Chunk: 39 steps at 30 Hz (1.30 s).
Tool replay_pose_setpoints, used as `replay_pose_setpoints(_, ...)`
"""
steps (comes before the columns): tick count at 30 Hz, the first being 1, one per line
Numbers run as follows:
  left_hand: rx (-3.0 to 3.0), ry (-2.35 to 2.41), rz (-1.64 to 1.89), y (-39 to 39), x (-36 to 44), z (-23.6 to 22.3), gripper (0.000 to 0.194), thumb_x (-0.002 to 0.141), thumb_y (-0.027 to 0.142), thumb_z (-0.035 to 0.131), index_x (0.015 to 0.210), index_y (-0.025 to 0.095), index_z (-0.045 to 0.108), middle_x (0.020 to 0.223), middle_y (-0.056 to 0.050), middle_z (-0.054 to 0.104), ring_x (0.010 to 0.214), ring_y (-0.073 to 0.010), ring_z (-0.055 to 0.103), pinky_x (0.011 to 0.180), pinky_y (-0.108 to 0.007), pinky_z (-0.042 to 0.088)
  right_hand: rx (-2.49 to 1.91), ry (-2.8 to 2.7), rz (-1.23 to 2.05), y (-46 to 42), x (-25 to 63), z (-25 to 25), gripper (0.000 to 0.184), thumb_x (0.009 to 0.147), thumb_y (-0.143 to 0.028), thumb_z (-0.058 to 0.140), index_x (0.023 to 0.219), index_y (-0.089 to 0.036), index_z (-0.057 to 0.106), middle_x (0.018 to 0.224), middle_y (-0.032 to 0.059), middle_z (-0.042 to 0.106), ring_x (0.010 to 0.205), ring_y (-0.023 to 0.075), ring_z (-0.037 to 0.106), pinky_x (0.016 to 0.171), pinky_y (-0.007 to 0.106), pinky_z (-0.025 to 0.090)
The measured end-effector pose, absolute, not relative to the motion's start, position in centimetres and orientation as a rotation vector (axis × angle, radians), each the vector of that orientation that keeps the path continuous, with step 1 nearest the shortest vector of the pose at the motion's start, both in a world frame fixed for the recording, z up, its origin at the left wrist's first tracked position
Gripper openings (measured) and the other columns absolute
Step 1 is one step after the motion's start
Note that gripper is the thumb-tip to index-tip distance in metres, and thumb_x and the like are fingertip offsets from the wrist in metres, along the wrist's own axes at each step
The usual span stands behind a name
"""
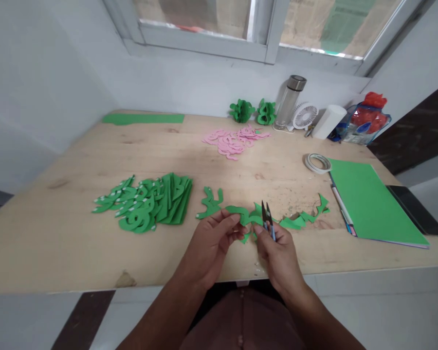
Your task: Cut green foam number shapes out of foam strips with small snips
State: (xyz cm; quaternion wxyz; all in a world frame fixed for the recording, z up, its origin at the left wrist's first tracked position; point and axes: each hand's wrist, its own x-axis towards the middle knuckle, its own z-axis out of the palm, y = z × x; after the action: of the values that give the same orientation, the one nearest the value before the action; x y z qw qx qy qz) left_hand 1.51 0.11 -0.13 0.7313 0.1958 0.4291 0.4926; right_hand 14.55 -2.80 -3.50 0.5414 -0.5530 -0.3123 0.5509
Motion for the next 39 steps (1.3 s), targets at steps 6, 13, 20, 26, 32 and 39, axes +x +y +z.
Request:
replay_pose_setpoints(6,0.500,1.020,1.116,0.4,1.2,-0.4,0.017,0.061,0.027,0.083,0.063,0.015,0.070,0.060,0.001,0.065,0.057,-0.0113,0.059,0.059,-0.024,0.048,-1.324,-0.920,1.137,-3.6,16.5,-3.2,0.037,0.087,-0.054,0.064,0.091,-0.018,0.068,0.055,-0.0076,0.032,0.048,0.0103,0.025,0.044,0.024,0.019)
replay_pose_setpoints(13,0.644,1.110,1.212,0.7,1.6,0.0,0.012,0.062,0.024,0.079,0.067,0.017,0.071,0.062,0.003,0.068,0.059,-0.0106,0.061,0.062,-0.023,0.048,-1.277,-1.160,1.420,-4.5,16.5,-1.9,0.049,0.093,-0.062,0.051,0.077,-0.017,0.064,0.051,-0.0067,0.033,0.048,0.0106,0.027,0.045,0.025,0.020)
replay_pose_setpoints(20,0.733,1.122,1.281,0.6,1.5,0.4,0.010,0.064,0.021,0.078,0.070,0.019,0.071,0.063,0.005,0.071,0.062,-0.0103,0.064,0.066,-0.022,0.050,-1.295,-1.112,1.461,-4.0,15.4,-2.2,0.055,0.089,-0.069,0.051,0.079,-0.016,0.066,0.050,-0.0076,0.033,0.046,0.0099,0.025,0.045,0.025,0.019)
replay_pose_setpoints(26,0.849,1.153,1.272,0.4,1.6,0.1,0.006,0.069,0.022,0.075,0.070,0.018,0.070,0.067,0.003,0.071,0.067,-0.0119,0.065,0.070,-0.024,0.050,-1.323,-1.075,1.450,-3.9,15.2,-2.2,0.055,0.088,-0.069,0.053,0.078,-0.016,0.066,0.048,-0.0083,0.032,0.045,0.0095,0.024,0.044,0.024,0.017)
replay_pose_setpoints(32,1.025,1.232,1.321,0.1,1.6,-1.0,0.006,0.073,0.024,0.074,0.073,0.020,0.070,0.069,0.002,0.071,0.068,-0.0139,0.064,0.068,-0.026,0.049,-1.345,-1.061,1.440,-3.9,15.0,-2.3,0.056,0.086,-0.070,0.053,0.077,-0.016,0.065,0.047,-0.0085,0.032,0.044,0.0095,0.024,0.043,0.024,0.017)
replay_pose_setpoints(39,1.260,1.381,1.308,0.0,1.5,-0.8,0.002,0.074,0.023,0.070,0.076,0.022,0.069,0.070,0.002,0.071,0.069,-0.0156,0.064,0.069,-0.028,0.049,-1.358,-1.070,1.429,-3.7,14.8,-2.0,0.056,0.086,-0.070,0.053,0.074,-0.016,0.064,0.046,-0.0083,0.033,0.044,0.0096,0.025,0.044,0.024,0.018)
